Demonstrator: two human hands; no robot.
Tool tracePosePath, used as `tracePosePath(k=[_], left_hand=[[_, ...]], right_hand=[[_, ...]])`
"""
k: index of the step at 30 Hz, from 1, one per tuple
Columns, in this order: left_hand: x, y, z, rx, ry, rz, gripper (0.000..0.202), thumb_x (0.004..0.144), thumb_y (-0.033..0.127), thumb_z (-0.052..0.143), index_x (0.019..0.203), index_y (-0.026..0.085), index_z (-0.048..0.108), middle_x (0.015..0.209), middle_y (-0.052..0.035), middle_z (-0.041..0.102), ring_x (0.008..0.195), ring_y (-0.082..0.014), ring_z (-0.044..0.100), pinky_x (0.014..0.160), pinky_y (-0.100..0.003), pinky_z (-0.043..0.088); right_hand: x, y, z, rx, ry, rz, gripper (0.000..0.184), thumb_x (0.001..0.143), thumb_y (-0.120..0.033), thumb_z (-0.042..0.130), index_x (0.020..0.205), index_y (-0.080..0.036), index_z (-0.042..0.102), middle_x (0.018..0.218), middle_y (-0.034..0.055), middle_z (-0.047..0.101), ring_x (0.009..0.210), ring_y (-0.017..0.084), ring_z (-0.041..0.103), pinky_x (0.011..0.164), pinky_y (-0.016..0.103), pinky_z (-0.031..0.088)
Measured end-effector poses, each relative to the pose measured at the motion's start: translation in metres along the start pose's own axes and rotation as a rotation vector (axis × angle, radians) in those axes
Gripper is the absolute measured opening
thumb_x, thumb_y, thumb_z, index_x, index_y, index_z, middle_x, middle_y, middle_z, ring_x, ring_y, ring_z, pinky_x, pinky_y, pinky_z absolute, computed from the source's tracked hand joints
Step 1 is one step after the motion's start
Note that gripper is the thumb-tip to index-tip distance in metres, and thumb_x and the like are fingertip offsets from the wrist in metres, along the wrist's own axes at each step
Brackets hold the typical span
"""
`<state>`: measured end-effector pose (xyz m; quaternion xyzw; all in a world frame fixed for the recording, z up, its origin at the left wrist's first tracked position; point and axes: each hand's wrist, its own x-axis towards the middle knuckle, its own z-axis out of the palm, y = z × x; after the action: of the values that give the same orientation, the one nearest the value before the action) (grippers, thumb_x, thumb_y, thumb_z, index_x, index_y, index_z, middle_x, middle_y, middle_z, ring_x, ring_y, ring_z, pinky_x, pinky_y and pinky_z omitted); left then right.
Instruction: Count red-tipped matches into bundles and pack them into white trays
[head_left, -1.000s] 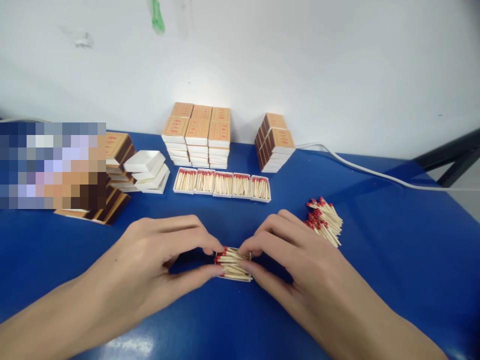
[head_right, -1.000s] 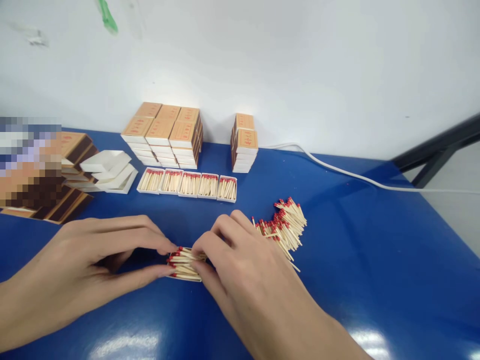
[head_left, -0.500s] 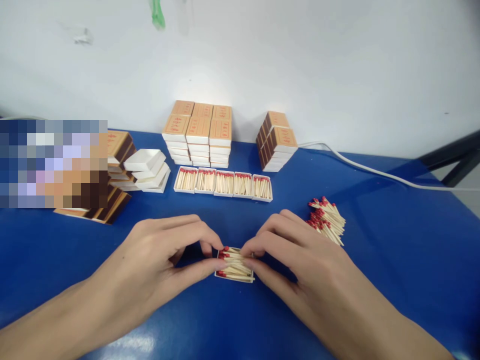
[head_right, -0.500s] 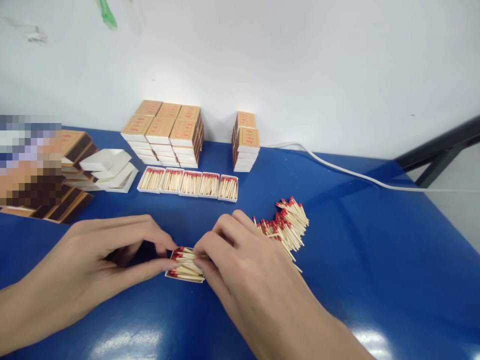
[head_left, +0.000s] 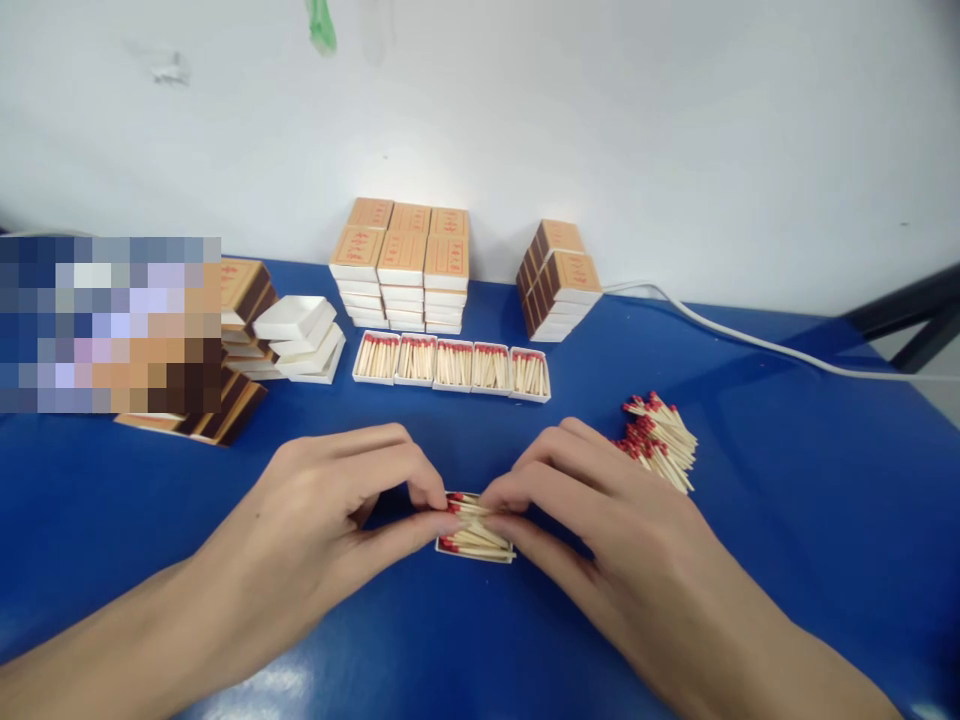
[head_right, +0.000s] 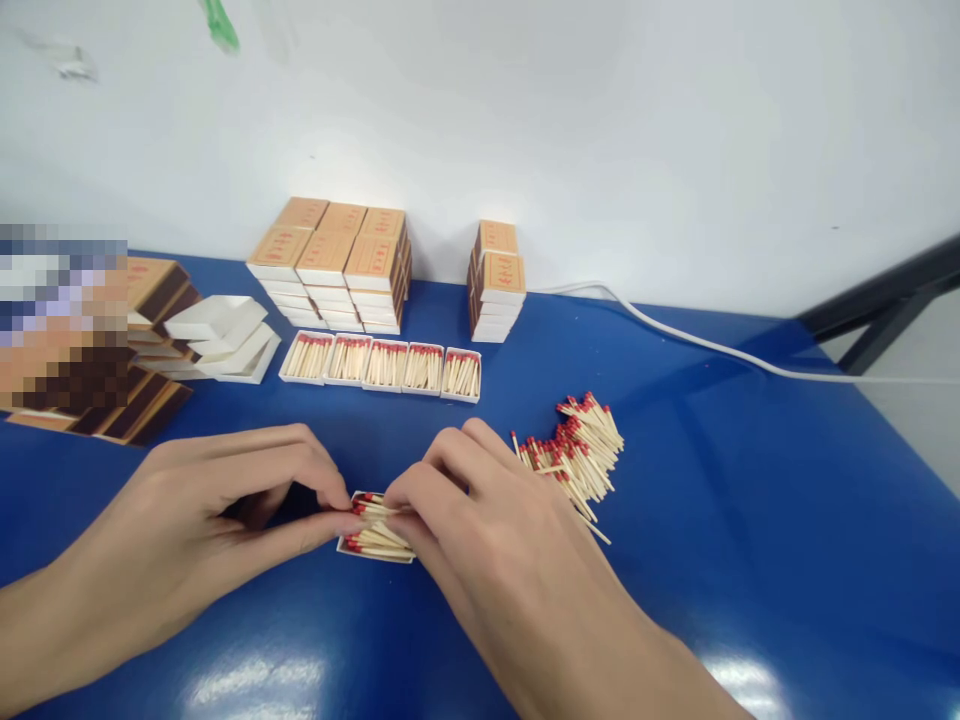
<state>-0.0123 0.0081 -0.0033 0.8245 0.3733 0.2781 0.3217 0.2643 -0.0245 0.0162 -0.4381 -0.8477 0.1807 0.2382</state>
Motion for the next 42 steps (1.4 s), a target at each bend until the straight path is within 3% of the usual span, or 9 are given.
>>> tracePosePath(k=[8, 12, 15, 19, 25, 42], left_hand=[[0.003, 0.002, 0.0, -0.017, -0.026, -0.009, 0.009, 0.115, 0.025, 0.081, 0.108, 0.03, 0.084, 0.102, 0.007, 0.078, 0.065, -0.0042, 0.051, 0.057, -0.021, 0.039], [0.004, 0.002, 0.0, -0.016, 0.002, 0.026, 0.011, 0.112, 0.032, 0.086, 0.103, 0.028, 0.082, 0.1, 0.0076, 0.076, 0.061, -0.0037, 0.044, 0.054, -0.022, 0.037], [0.001, 0.003, -0.001, 0.016, 0.057, 0.023, 0.025, 0.103, 0.04, 0.096, 0.11, 0.028, 0.075, 0.099, 0.0083, 0.072, 0.061, -0.0049, 0.042, 0.055, -0.023, 0.039], [-0.001, 0.007, 0.002, 0.05, 0.021, 0.03, 0.057, 0.093, 0.042, 0.104, 0.138, 0.034, 0.071, 0.114, 0.0068, 0.074, 0.065, -0.0052, 0.049, 0.057, -0.022, 0.045], [-0.004, 0.009, 0.012, 0.134, 0.025, 0.077, 0.028, 0.11, 0.023, 0.078, 0.135, 0.033, 0.074, 0.12, 0.0046, 0.08, 0.063, -0.006, 0.047, 0.057, -0.022, 0.047], [-0.006, 0.008, 0.008, 0.156, 0.009, 0.096, 0.021, 0.112, 0.026, 0.079, 0.129, 0.032, 0.069, 0.111, 0.0111, 0.079, 0.06, -0.0076, 0.039, 0.053, -0.024, 0.039]], right_hand=[[0.003, 0.0, -0.001, -0.045, 0.038, 0.01, 0.011, 0.12, -0.021, 0.073, 0.113, -0.024, 0.081, 0.105, 0.0031, 0.078, 0.095, 0.02, 0.07, 0.075, 0.031, 0.062], [0.002, -0.002, 0.0, -0.061, 0.04, -0.003, 0.018, 0.122, -0.022, 0.068, 0.109, -0.023, 0.081, 0.103, 0.0035, 0.077, 0.093, 0.02, 0.068, 0.076, 0.033, 0.062], [0.0, -0.002, 0.0, -0.054, 0.027, -0.004, 0.018, 0.122, -0.02, 0.067, 0.11, -0.023, 0.08, 0.104, 0.0036, 0.076, 0.095, 0.02, 0.07, 0.076, 0.033, 0.062], [-0.001, -0.002, -0.001, -0.044, 0.028, 0.016, 0.017, 0.122, -0.019, 0.067, 0.111, -0.025, 0.079, 0.105, 0.0035, 0.076, 0.097, 0.02, 0.072, 0.075, 0.032, 0.061], [0.0, -0.005, 0.0, 0.031, -0.019, 0.017, 0.017, 0.121, -0.017, 0.068, 0.11, -0.024, 0.078, 0.109, 0.0044, 0.076, 0.1, 0.021, 0.068, 0.082, 0.035, 0.061], [0.001, -0.005, 0.005, 0.021, -0.011, -0.002, 0.015, 0.12, -0.016, 0.069, 0.108, -0.021, 0.078, 0.105, 0.004, 0.074, 0.098, 0.021, 0.066, 0.083, 0.037, 0.057]])
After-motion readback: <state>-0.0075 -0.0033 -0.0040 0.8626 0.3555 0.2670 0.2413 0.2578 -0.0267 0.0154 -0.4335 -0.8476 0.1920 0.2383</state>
